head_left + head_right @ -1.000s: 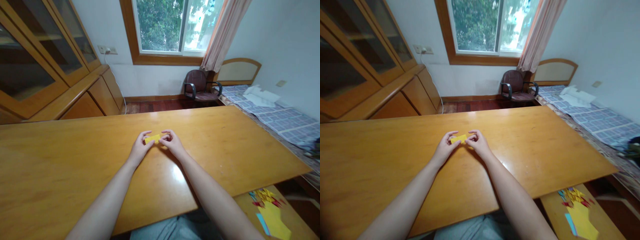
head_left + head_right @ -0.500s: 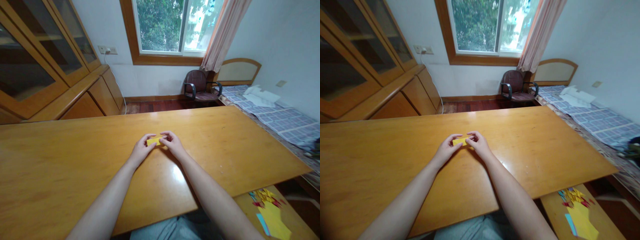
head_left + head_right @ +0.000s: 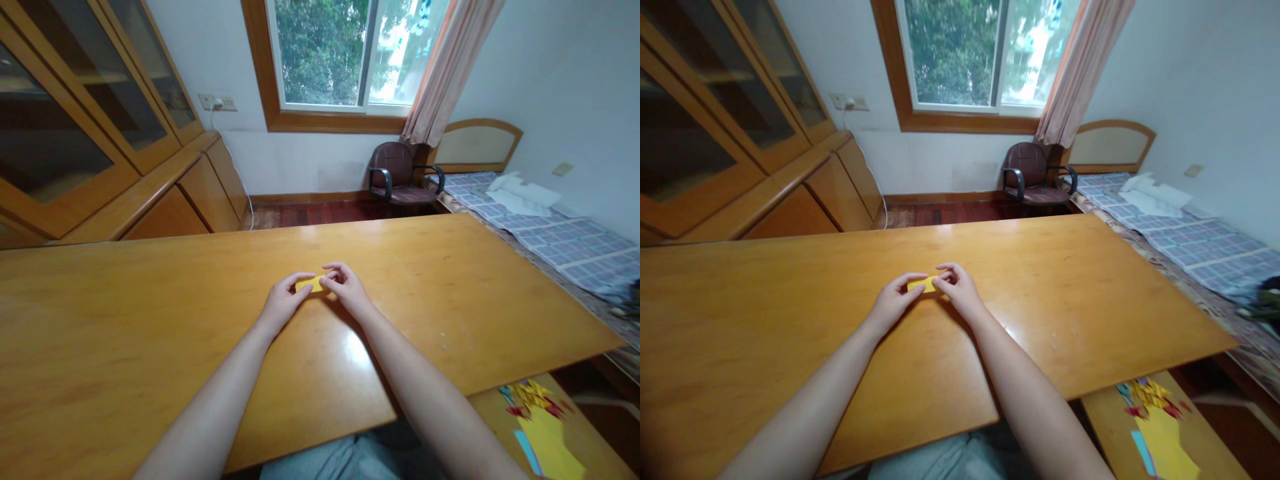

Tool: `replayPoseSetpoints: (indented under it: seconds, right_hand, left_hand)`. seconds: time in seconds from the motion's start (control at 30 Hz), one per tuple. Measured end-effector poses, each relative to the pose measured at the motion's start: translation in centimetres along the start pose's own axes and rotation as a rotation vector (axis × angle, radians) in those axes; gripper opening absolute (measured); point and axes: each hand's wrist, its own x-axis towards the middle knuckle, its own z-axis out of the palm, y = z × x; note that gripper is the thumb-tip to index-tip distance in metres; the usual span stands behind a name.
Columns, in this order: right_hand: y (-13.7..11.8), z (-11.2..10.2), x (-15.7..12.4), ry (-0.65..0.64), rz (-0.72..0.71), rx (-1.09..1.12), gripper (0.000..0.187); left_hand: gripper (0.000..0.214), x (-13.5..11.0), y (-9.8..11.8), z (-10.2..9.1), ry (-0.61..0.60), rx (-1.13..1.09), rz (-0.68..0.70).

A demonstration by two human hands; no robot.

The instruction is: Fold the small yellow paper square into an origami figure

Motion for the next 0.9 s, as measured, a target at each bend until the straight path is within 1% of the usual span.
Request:
replayPoseSetpoints:
  seconds: [0.37,0.9]
  right_hand:
    - [0.44,-0.09,0.08,0.008,-0.013,-0.010,0.032]
    - [0.14,0.20,-0.03,0.037,-0.004,-0.005,0.032]
  left_hand:
    - [0.030,-0.03,0.47,-0.02,0.007,-0.015,-0.019]
    - [0.031,-0.09,0.66,0.01,0.011,-0.027,-0.046]
